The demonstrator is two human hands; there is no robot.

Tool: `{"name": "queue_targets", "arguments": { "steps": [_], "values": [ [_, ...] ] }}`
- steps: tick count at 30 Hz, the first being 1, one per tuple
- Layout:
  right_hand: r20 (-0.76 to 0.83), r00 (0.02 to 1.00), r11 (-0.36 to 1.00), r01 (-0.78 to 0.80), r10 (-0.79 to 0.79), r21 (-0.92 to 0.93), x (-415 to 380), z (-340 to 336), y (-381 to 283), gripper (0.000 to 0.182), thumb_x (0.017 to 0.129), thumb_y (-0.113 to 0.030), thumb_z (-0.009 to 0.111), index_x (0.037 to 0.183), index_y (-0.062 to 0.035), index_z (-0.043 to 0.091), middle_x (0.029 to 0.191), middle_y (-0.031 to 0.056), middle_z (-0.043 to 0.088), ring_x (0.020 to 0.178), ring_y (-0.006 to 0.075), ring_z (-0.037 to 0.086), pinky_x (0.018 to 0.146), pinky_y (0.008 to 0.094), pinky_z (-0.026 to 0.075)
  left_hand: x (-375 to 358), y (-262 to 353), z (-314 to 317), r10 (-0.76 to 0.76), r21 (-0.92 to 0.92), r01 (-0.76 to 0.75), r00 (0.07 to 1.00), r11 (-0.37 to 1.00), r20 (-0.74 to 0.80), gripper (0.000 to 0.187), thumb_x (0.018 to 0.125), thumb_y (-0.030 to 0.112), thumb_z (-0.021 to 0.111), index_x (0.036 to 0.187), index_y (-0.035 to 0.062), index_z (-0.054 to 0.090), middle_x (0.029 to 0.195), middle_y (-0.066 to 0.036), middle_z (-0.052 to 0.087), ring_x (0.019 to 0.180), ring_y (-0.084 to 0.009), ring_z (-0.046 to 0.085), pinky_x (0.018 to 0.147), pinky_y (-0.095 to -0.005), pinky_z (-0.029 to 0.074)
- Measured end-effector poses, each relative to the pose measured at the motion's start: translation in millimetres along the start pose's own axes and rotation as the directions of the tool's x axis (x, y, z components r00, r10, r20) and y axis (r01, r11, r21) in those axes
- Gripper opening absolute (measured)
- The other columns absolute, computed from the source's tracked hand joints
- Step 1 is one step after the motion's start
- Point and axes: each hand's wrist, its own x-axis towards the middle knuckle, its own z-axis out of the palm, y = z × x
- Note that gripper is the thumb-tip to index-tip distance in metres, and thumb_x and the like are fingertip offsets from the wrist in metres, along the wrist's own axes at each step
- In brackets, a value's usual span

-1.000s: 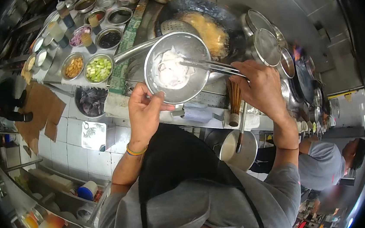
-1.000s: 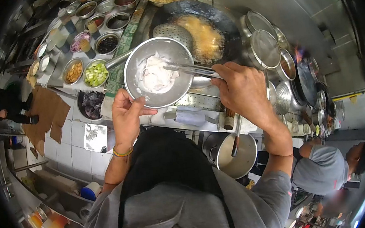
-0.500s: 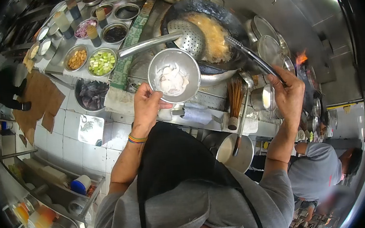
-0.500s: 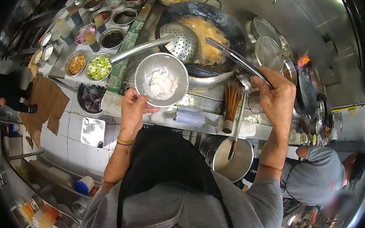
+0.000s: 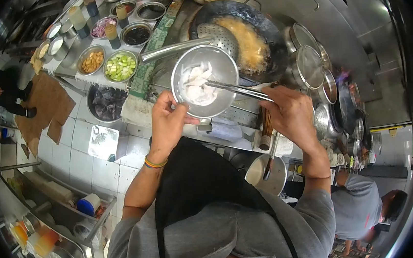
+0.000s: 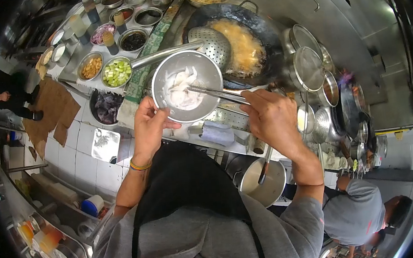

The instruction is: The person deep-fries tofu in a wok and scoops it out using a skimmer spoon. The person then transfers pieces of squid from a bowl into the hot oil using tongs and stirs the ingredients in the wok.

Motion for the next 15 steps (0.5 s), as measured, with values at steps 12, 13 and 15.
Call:
{"name": "queue_targets", "arguments": {
  "steps": [12,13,15],
  "values": [
    [-0.286,0.864,0.846,-0.481,0.414,-0.229,11.2,-16.2,88.6,0.025,0.084,-0.024,0.074,0.106,-0.0135,0.076,0.093,0.0184,0.072,0.084,0.0385,0.07,0.072,0.0466,0.053,17.5,-23.8,-19.1,-0.111,-0.036,0.108,0.988,0.994,-0.107,0.012,0.09,-0.005,0.055,0.091,0.003,0.046,0.091,-0.013,0.062,0.061,-0.0224,0.07,0.054,-0.0335,0.065],
    [-0.268,0.834,0.798,-0.545,0.483,-0.258,18.3,-6.5,108.6,0.027,0.085,-0.028,0.073,0.108,-0.0156,0.076,0.096,0.0189,0.072,0.088,0.039,0.07,0.075,0.0476,0.054,17.7,-23.9,-17.5,-0.106,-0.036,0.103,0.99,0.994,-0.092,0.012,0.09,-0.004,0.055,0.091,0.0031,0.046,0.091,-0.013,0.062,0.062,-0.0223,0.07,0.055,-0.0338,0.065],
    [-0.232,0.773,0.712,-0.635,0.591,-0.301,34.8,21.1,152.8,0.03,0.086,-0.034,0.073,0.111,-0.0179,0.075,0.101,0.0192,0.072,0.094,0.0396,0.069,0.08,0.0492,0.053,18.2,-24.1,-14.6,-0.09,-0.041,0.087,0.994,0.995,-0.069,0.012,0.091,-0.003,0.056,0.09,0.0033,0.045,0.092,-0.014,0.062,0.062,-0.0223,0.07,0.056,-0.0342,0.065]
  ]
}}
